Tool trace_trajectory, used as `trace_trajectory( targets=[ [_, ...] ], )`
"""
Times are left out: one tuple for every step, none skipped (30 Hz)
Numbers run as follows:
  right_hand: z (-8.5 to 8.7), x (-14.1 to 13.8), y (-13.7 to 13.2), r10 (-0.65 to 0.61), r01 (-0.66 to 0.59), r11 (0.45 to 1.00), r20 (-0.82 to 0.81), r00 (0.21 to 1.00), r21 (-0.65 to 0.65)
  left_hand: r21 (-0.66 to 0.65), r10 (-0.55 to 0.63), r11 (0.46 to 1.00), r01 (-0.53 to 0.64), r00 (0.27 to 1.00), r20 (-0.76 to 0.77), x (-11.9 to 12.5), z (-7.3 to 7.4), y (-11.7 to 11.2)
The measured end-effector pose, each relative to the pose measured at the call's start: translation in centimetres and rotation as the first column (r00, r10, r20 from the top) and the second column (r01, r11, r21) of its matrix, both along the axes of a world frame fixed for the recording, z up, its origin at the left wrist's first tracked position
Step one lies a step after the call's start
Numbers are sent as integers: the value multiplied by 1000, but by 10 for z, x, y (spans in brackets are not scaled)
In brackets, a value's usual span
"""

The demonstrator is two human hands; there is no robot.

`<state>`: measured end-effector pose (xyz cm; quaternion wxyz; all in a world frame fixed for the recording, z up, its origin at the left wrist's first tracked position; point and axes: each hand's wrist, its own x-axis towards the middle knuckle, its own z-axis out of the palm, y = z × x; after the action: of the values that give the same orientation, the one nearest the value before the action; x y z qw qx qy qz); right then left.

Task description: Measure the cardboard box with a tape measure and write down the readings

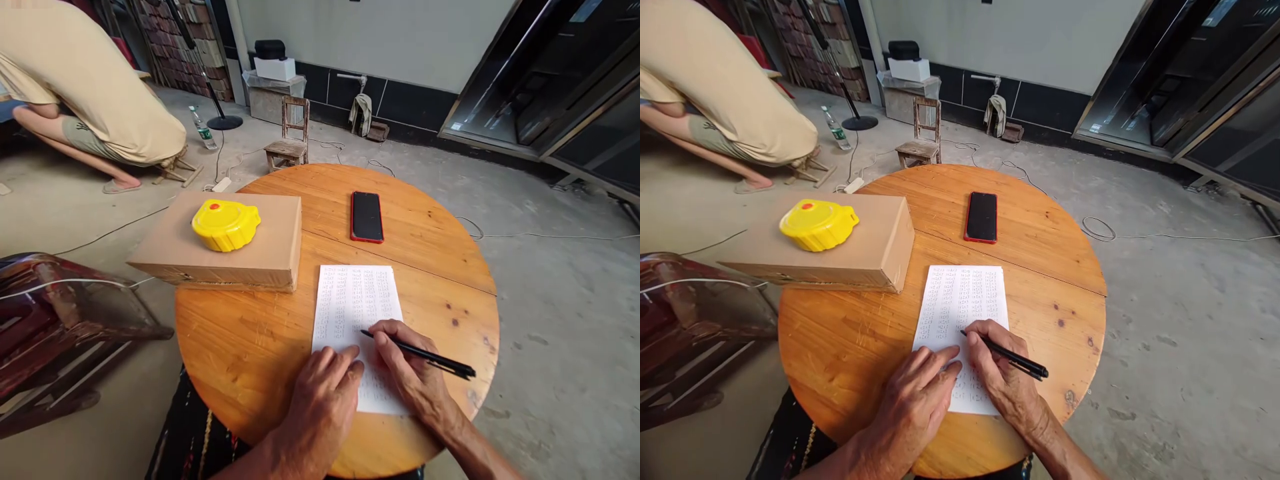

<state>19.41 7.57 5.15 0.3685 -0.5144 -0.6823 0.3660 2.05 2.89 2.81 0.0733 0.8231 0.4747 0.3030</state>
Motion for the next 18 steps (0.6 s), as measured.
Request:
trace_trajectory(
  targets=[
    [-2,-1,0,5,-5,1000,0,1000,4,-3,2,1000,-2,1000,5,0,0,0],
    [-3,-2,1,8,-8,1000,7,1000,13,-7,4,1000,-3,1000,9,0,1,0],
    [-4,-4,1,6,-7,1000,24,1000,28,-13,3,1000,-3,1000,11,0,2,0],
    [-4,-5,1,4,-6,999,48,999,45,-20,1,1000,0,1000,12,0,3,0],
    [-5,-6,1,2,-6,998,72,997,59,-24,-1,1000,2,1000,15,1,3,0],
    [-6,-7,1,1,-7,998,94,996,70,-27,-2,1000,2,1000,18,1,3,0],
    [-6,-7,1,1,-11,997,113,994,81,-28,-2,1000,2,1000,24,1,3,0],
    [-7,-8,0,4,-16,996,129,992,91,-28,-2,1000,2,1000,29,1,3,0],
    [-7,-8,0,7,-22,994,140,990,104,-27,-1,1000,2,999,33,1,3,0],
    [-7,-9,0,11,-28,992,146,989,119,-26,0,1000,1,999,37,1,2,0],
    [-8,-9,0,15,-35,991,151,988,132,-24,0,1000,0,999,41,1,1,1],
    [-8,-9,0,19,-42,989,159,987,142,-21,1,1000,0,999,47,1,1,1],
    [-8,-9,0,23,-48,988,166,986,149,-18,2,1000,-1,998,57,1,0,1],
    [-8,-9,0,28,-54,987,173,985,150,-17,3,1000,-1,998,70,1,0,1],
    [-8,-9,0,31,-59,987,180,983,150,-18,3,1000,-2,997,83,1,-1,1],
    [-7,-9,1,31,-60,987,188,982,151,-22,4,1000,-2,996,94,1,-1,0],
    [-7,-10,1,31,-62,986,194,980,153,-27,6,1000,-3,995,102,1,-1,0],
    [-7,-10,2,34,-65,986,197,980,153,-34,8,999,-5,994,108,2,-1,0]
  ],
)
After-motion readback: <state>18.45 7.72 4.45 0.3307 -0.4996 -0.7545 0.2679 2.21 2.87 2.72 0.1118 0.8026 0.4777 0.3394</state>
